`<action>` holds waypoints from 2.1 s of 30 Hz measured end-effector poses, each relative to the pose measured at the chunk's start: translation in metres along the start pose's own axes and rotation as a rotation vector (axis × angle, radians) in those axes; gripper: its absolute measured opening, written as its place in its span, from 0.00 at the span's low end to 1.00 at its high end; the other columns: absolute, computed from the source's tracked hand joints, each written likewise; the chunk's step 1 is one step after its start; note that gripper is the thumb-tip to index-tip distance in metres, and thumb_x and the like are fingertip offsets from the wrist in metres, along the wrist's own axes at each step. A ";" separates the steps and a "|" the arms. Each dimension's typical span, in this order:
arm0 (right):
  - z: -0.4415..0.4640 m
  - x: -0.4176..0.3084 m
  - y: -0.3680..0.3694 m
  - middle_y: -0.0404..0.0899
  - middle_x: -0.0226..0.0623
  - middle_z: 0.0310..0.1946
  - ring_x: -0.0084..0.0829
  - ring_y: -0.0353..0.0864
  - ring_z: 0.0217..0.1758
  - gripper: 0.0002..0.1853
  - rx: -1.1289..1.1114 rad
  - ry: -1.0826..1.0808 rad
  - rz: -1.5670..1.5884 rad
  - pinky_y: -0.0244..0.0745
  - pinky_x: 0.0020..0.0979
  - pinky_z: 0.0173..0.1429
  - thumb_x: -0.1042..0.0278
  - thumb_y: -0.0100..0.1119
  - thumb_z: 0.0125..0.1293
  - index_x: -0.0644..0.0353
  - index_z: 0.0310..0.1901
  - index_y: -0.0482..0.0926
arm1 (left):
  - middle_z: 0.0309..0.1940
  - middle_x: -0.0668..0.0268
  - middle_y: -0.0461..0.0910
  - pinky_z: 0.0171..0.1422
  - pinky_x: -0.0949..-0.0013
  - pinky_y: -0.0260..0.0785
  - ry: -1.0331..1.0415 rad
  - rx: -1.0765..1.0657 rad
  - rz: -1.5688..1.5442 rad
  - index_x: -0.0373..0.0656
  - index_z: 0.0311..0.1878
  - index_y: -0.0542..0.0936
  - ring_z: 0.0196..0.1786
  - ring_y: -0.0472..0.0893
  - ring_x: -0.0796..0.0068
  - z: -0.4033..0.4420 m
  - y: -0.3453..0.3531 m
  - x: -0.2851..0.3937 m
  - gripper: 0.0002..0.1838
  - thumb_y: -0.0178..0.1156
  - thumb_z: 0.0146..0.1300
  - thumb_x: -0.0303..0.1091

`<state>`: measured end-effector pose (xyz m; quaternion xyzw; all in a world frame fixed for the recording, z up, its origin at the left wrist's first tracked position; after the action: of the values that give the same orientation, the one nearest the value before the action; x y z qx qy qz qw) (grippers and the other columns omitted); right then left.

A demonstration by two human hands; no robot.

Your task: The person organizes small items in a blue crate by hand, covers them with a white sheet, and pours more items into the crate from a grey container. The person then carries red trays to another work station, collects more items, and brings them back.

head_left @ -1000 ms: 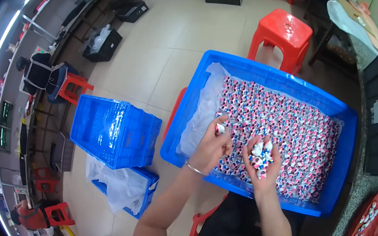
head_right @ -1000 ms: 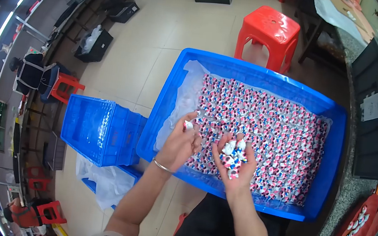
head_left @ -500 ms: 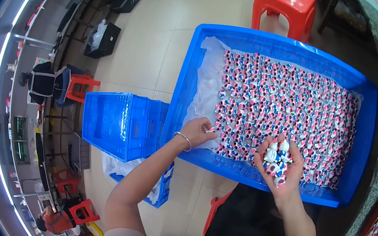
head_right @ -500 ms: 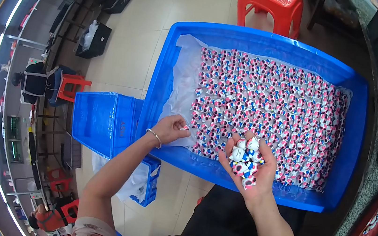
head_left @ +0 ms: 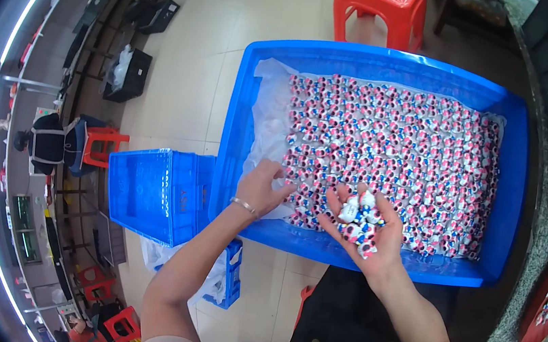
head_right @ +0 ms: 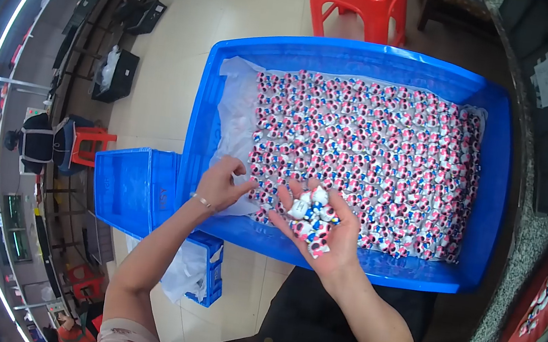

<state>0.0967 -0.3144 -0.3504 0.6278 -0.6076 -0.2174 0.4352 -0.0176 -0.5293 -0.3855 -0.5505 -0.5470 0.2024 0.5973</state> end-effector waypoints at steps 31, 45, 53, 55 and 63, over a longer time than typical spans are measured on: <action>-0.002 -0.001 -0.005 0.75 0.44 0.54 0.46 0.69 0.64 0.17 0.064 0.017 0.018 0.60 0.60 0.67 0.55 0.47 0.70 0.56 0.52 0.74 | 0.41 0.59 0.76 0.40 0.69 0.72 -0.006 -0.609 -0.009 0.40 0.38 0.75 0.36 0.80 0.70 -0.003 -0.004 -0.012 0.15 0.69 0.48 0.25; 0.000 -0.010 -0.015 0.74 0.45 0.56 0.45 0.68 0.65 0.16 0.024 -0.030 0.075 0.58 0.59 0.68 0.56 0.46 0.70 0.57 0.50 0.73 | 0.33 0.64 0.72 0.36 0.69 0.70 0.342 -0.272 -0.398 0.43 0.43 0.77 0.32 0.77 0.70 -0.022 -0.035 0.096 0.16 0.69 0.50 0.28; -0.009 0.006 -0.026 0.74 0.48 0.56 0.45 0.69 0.65 0.18 0.031 -0.086 -0.047 0.70 0.47 0.61 0.56 0.43 0.72 0.60 0.53 0.72 | 0.36 0.63 0.74 0.37 0.67 0.70 0.552 -0.152 -0.290 0.44 0.45 0.76 0.34 0.78 0.65 -0.055 -0.011 0.121 0.17 0.68 0.52 0.29; -0.016 0.011 -0.022 0.74 0.48 0.56 0.46 0.68 0.65 0.18 0.048 -0.080 -0.020 0.68 0.51 0.63 0.56 0.44 0.71 0.60 0.53 0.72 | 0.39 0.64 0.75 0.39 0.70 0.71 0.445 -0.213 -0.403 0.42 0.48 0.76 0.38 0.79 0.70 -0.061 -0.022 0.121 0.15 0.64 0.56 0.27; -0.023 0.006 -0.014 0.75 0.46 0.53 0.45 0.70 0.64 0.15 0.061 -0.068 0.002 0.59 0.58 0.67 0.58 0.49 0.69 0.60 0.49 0.74 | 0.43 0.67 0.76 0.54 0.74 0.69 -0.094 -0.411 -0.862 0.40 0.50 0.76 0.48 0.75 0.80 -0.046 -0.045 0.020 0.14 0.59 0.60 0.22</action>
<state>0.1239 -0.3150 -0.3484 0.6324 -0.6290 -0.2198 0.3952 0.0126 -0.5465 -0.3278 -0.3705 -0.7806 -0.1511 0.4802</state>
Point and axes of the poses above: each hand's wrist, its own z-axis towards the middle knuckle, its own y-axis out of the palm, x = y × z, the point moved 1 cm from there along z, towards the middle knuckle
